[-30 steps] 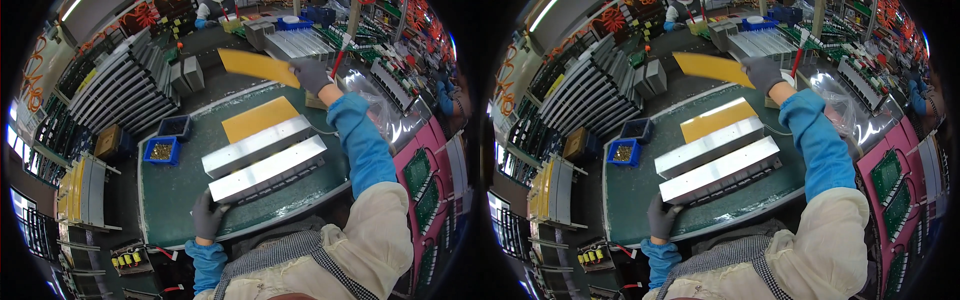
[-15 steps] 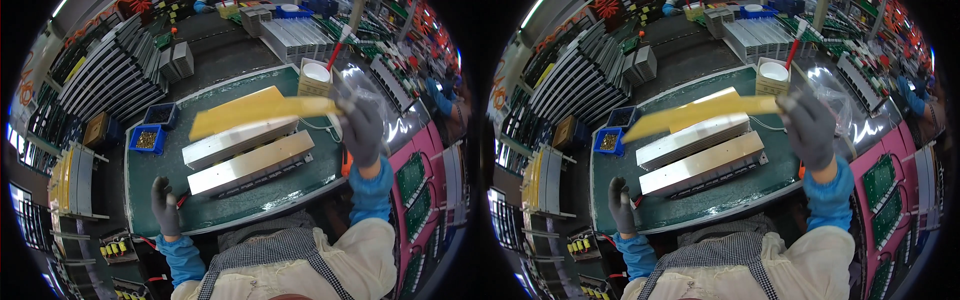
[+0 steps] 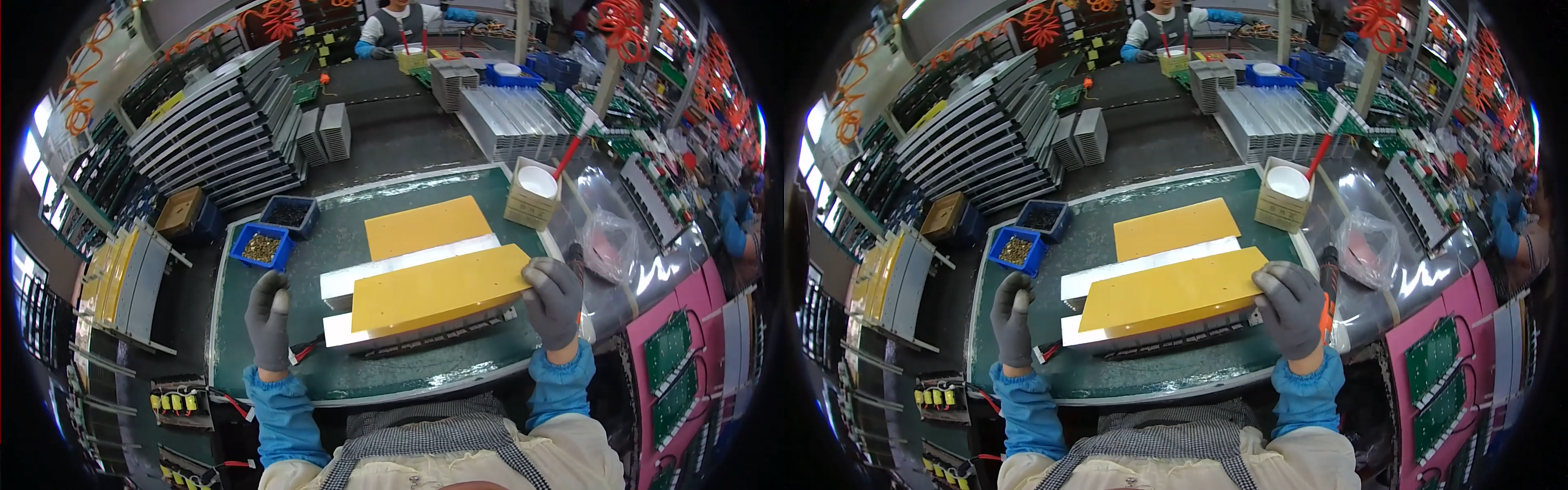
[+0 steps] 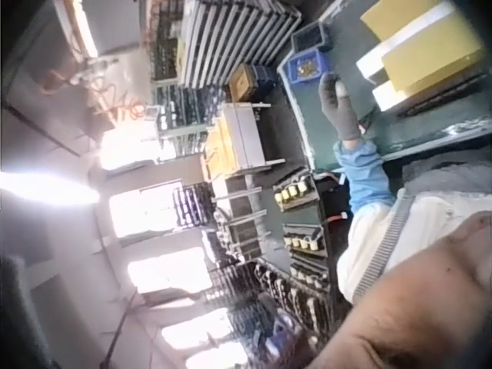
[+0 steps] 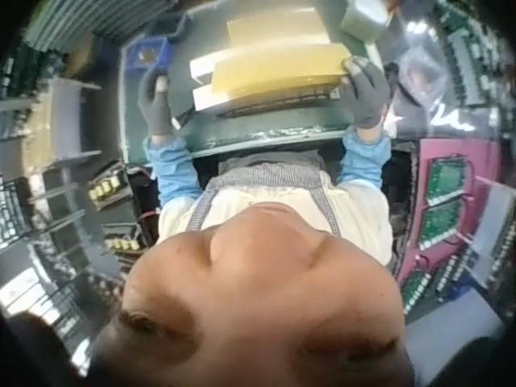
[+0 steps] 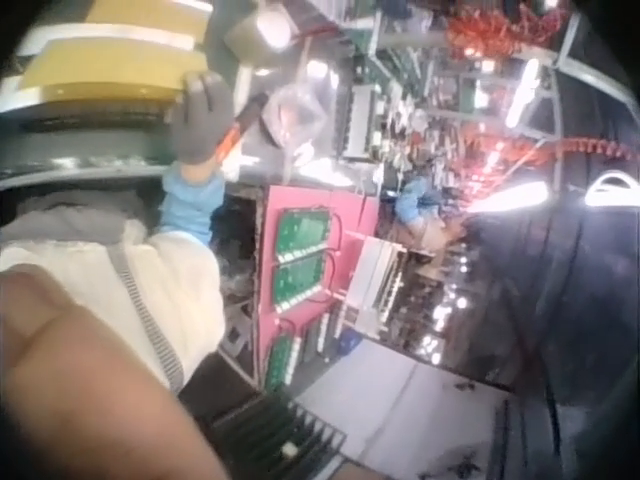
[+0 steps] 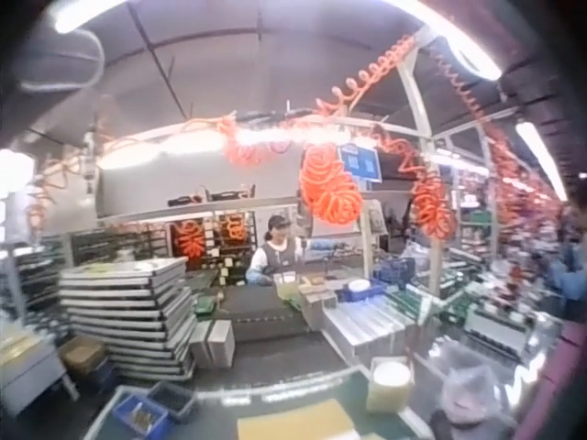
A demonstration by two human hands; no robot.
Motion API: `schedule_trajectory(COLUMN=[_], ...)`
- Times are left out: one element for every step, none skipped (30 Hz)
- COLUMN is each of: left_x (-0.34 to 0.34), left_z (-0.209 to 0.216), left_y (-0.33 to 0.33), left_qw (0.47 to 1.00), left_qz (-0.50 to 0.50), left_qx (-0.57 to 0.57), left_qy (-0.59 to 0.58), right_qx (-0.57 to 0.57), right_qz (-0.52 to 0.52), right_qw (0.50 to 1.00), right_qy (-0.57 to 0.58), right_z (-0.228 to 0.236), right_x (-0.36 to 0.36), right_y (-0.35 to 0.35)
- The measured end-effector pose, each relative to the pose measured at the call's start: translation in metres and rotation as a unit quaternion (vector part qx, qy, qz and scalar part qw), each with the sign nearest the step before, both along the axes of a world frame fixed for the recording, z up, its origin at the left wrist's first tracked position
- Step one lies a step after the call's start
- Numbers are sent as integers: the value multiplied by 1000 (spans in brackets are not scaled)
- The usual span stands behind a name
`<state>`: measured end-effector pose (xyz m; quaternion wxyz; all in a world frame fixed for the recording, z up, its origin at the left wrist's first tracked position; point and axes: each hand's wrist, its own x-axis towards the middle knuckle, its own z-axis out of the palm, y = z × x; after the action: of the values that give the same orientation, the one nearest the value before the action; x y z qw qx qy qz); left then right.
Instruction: Assembling a battery pack by applying insulation and mounting a circuit board onto the unit.
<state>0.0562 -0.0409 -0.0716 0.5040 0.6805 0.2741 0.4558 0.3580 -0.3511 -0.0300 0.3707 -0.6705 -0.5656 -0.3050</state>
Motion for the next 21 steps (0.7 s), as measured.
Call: schedule_trajectory(left_x=[4, 10, 13, 13, 17, 22, 25, 24, 26, 27, 27, 29, 31, 32, 33, 34, 35, 36, 34, 32, 31], left_z=[2, 5, 4, 8, 12, 16, 14, 10, 7, 4, 3, 2, 3, 4, 5, 6, 7, 7, 6, 5, 4], left_y=[2, 5, 5, 4, 2, -3, -1, -1, 0, 0, 0, -2, -4, -5, -5, -6, -6, -7, -6, -5, -3], left_qw=[1000, 1000, 999, 998, 997, 997, 996, 994, 994, 992, 990, 990, 990, 990, 990, 989, 988, 988, 988, 987, 987], left_qz=[8, -14, -38, -50, -67, -72, -85, -99, -93, -103, -113, -110, -109, -108, -109, -104, -100, -106, -89, -73, -81], left_qx=[-7, 12, 25, 29, 23, -18, -24, -28, -35, -43, -49, -52, -47, -42, -43, -31, -19, -19, 1, 22, 22], left_qy=[4, 14, 28, 28, 37, 30, 32, 33, 36, 53, 69, 70, 77, 82, 82, 98, 114, 113, 128, 142, 139], right_qx=[8, 14, 2, -11, -22, -25, -35, -44, -50, -55, -52, -48, -50, -54, -57, -57, -61, -65, -64, -79, -94], right_qz=[17, 34, 44, 49, 52, 55, 64, 93, 118, 122, 131, 138, 139, 136, 131, 129, 136, 141, 135, 138, 140], right_qw=[999, 997, 996, 995, 990, 986, 984, 975, 966, 965, 954, 943, 942, 938, 934, 935, 934, 934, 936, 937, 938], right_qy=[30, 62, 75, 90, 126, 153, 162, 195, 224, 227, 264, 300, 301, 313, 326, 326, 323, 321, 320, 312, 303], right_z=[-2, -5, -4, -6, -8, -9, -11, -14, -16, -20, -24, -27, -28, -27, -27, -26, -24, -23, -21, -19, -16], right_x=[1, 2, 3, 3, 6, 5, 7, 8, 13, 15, 16, 16, 15, 15, 13, 12, 11, 9, 9, 8, 9], right_y=[0, 1, -1, -3, -4, -7, -7, -8, -7, -7, -7, -8, -7, -6, -7, -7, -5, -4, -2, 0, 2])
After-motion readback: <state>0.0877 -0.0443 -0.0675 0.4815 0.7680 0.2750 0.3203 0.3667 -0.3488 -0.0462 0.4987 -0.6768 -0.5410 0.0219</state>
